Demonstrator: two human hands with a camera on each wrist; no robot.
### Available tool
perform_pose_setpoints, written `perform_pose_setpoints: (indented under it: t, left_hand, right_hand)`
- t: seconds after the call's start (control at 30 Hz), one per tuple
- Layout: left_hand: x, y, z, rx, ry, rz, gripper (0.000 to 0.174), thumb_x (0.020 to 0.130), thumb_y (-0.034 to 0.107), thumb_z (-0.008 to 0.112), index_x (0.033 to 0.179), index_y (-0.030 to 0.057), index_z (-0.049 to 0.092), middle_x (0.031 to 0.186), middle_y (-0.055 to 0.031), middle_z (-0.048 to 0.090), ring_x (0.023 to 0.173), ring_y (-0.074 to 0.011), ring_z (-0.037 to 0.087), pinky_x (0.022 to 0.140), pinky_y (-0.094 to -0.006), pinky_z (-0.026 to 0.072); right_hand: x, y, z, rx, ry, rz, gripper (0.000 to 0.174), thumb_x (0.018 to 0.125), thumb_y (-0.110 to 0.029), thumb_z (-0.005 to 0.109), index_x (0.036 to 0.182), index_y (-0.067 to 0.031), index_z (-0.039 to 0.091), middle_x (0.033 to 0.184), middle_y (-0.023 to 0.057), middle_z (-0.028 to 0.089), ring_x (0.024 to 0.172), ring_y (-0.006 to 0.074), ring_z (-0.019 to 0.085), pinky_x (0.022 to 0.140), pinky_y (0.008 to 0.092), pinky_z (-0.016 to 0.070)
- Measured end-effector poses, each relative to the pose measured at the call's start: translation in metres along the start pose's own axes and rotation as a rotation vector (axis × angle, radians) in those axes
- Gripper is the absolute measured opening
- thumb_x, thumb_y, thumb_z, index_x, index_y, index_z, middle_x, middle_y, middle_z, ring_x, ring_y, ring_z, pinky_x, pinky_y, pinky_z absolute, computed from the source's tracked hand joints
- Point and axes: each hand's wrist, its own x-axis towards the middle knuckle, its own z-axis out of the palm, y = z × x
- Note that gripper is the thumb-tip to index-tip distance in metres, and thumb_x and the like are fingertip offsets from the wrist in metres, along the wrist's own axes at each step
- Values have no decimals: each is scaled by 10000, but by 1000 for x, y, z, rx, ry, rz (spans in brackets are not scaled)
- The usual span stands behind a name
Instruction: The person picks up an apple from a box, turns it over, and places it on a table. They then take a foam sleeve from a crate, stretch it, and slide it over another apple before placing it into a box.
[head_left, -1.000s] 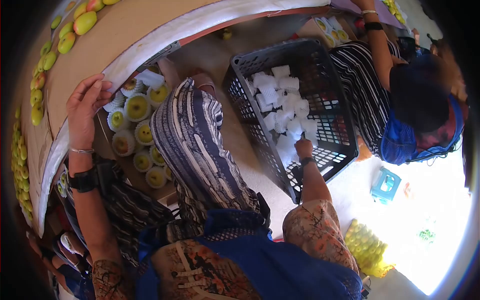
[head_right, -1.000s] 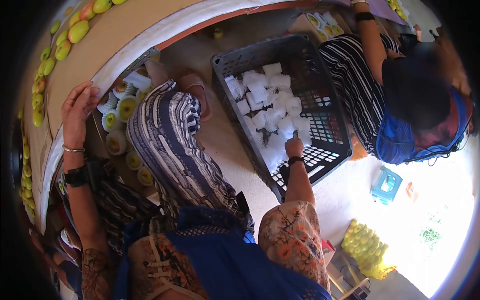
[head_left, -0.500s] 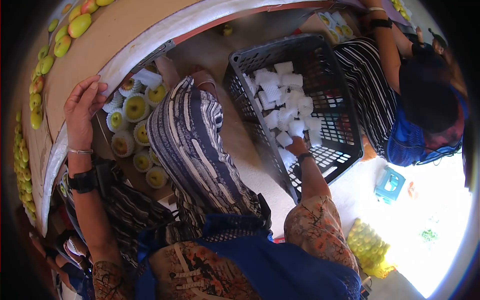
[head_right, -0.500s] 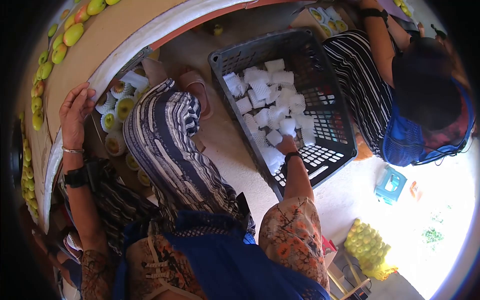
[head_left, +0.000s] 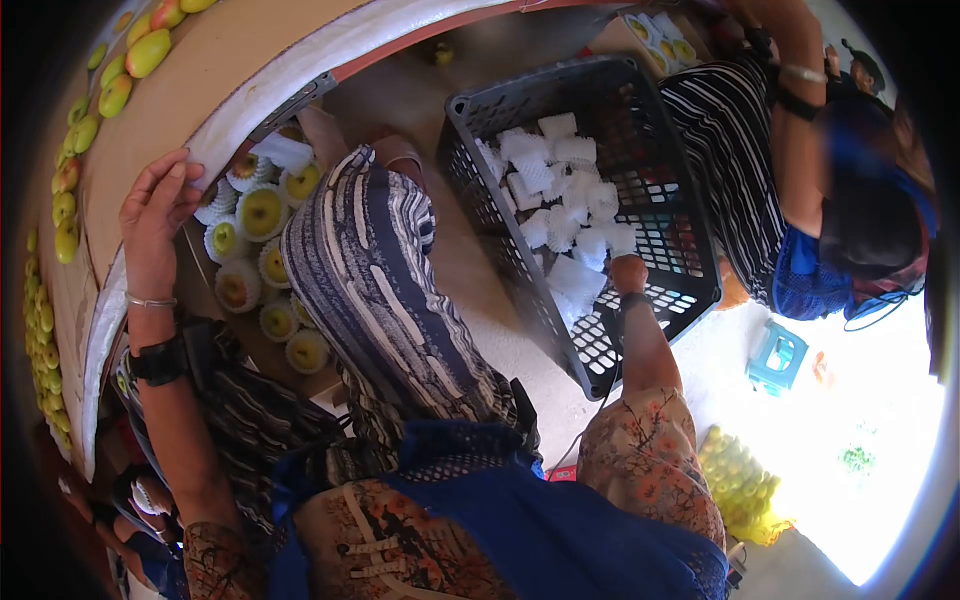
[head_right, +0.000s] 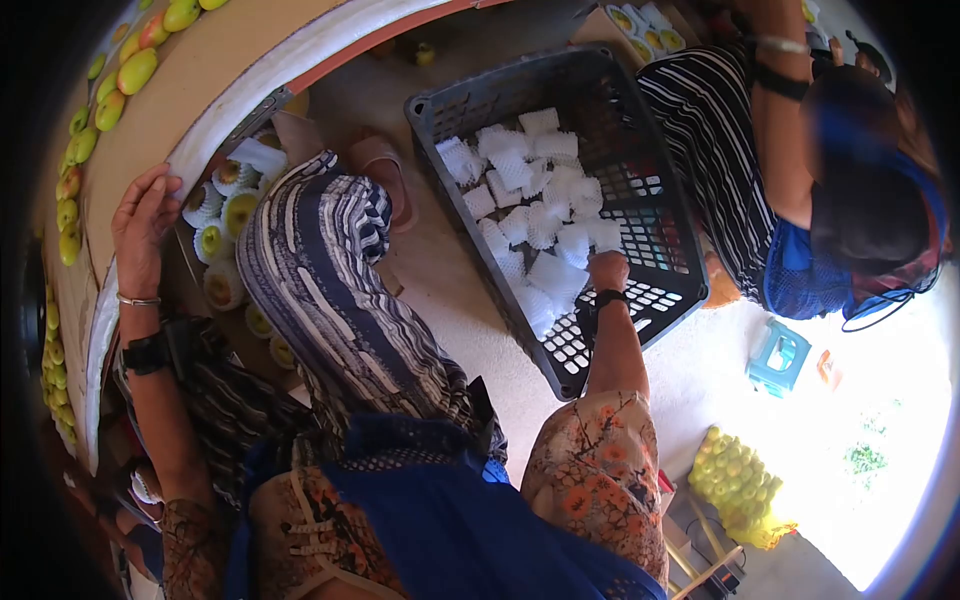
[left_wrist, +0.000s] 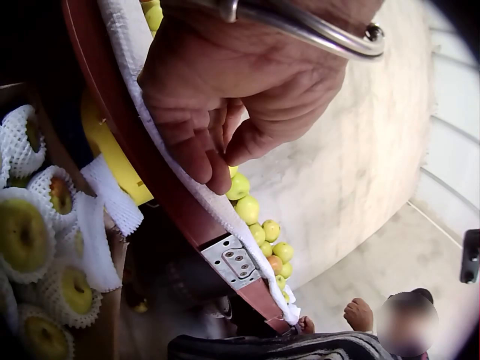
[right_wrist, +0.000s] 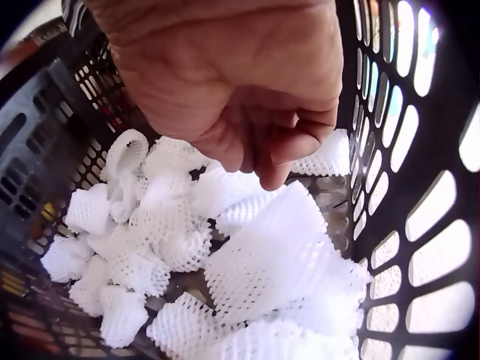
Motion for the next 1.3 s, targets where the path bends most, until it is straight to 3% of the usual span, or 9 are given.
perform_pose_setpoints:
  t: [0.13, 0.23, 0.37, 0.5, 0.6, 0.7, 0.97, 1.1, 1.3]
  left_hand:
    - [1, 1, 1, 32, 22, -16, 288, 945, 207, 621, 1192, 62, 644, 979, -7, 692, 769, -28, 571, 726, -175, 476]
    - [1, 2, 2, 61, 28, -28, 290, 945, 229, 612, 1183, 68, 648, 981, -4, 691, 784, -31, 567, 743, -181, 471]
    - [0, 4, 3, 72, 41, -32, 295, 942, 237, 615, 1183, 71, 650, 975, -1, 691, 776, -29, 562, 735, -179, 467]
    - [0, 3, 3, 82, 35, -29, 295, 937, 249, 621, 1172, 74, 655, 972, 1, 691, 766, -28, 557, 732, -177, 465]
    - [1, 4, 2, 60, 23, -38, 284, 933, 249, 628, 1156, 75, 660, 963, -1, 694, 759, -32, 564, 726, -181, 470]
    - [1, 4, 2, 22, 18, -49, 276, 929, 243, 636, 1146, 74, 663, 953, -7, 698, 756, -39, 579, 711, -188, 478]
    - [-18, 17, 11, -106, -146, 107, 212, 936, 193, 632, 1089, 49, 664, 879, -30, 699, 682, -60, 597, 626, -199, 487]
    - [-21, 16, 3, -117, -145, 105, 224, 945, 199, 618, 1105, 47, 654, 886, -22, 684, 666, -48, 567, 605, -188, 451]
    - [-19, 14, -13, -164, -21, 70, 229, 948, 218, 619, 1119, 72, 662, 899, 3, 680, 678, -37, 562, 640, -181, 461]
  right_hand:
    - [5, -2, -2, 218, -104, 275, 201, 714, -266, 687, 812, -100, 744, 907, 144, 713, 806, 333, 697, 721, 438, 563]
    - [10, -2, 24, -71, -192, -268, 212, 727, -289, 677, 815, -108, 741, 909, 129, 711, 846, 322, 692, 777, 451, 548]
    - [12, 9, 76, -73, -233, -541, 171, 700, -254, 698, 851, -179, 730, 868, 101, 702, 836, 309, 683, 752, 436, 538]
    - [-6, -13, 8, -198, -74, -805, 254, 677, -126, 733, 929, -155, 707, 789, 72, 678, 696, 249, 652, 631, 367, 512]
    - [-27, -50, -81, 1131, -474, 289, 402, 770, -165, 700, 1135, -5, 647, 824, 57, 651, 643, 161, 579, 572, 285, 461]
    - [-46, -71, -156, 1364, -483, 170, 434, 772, -116, 687, 1170, 34, 599, 850, 22, 611, 611, 97, 473, 551, 239, 389]
    - [-65, -107, -234, 1888, -354, -42, 320, 843, -103, 675, 1130, -1, 575, 989, 49, 642, 801, 122, 592, 705, 252, 473]
    - [-64, -120, -268, 1812, -328, -123, 283, 836, -127, 693, 1074, -12, 591, 918, 28, 644, 758, 107, 583, 645, 233, 454]
    - [-59, -110, -246, 1307, -404, 20, 272, 833, -216, 699, 999, -13, 627, 813, 2, 622, 694, 83, 541, 574, 232, 406]
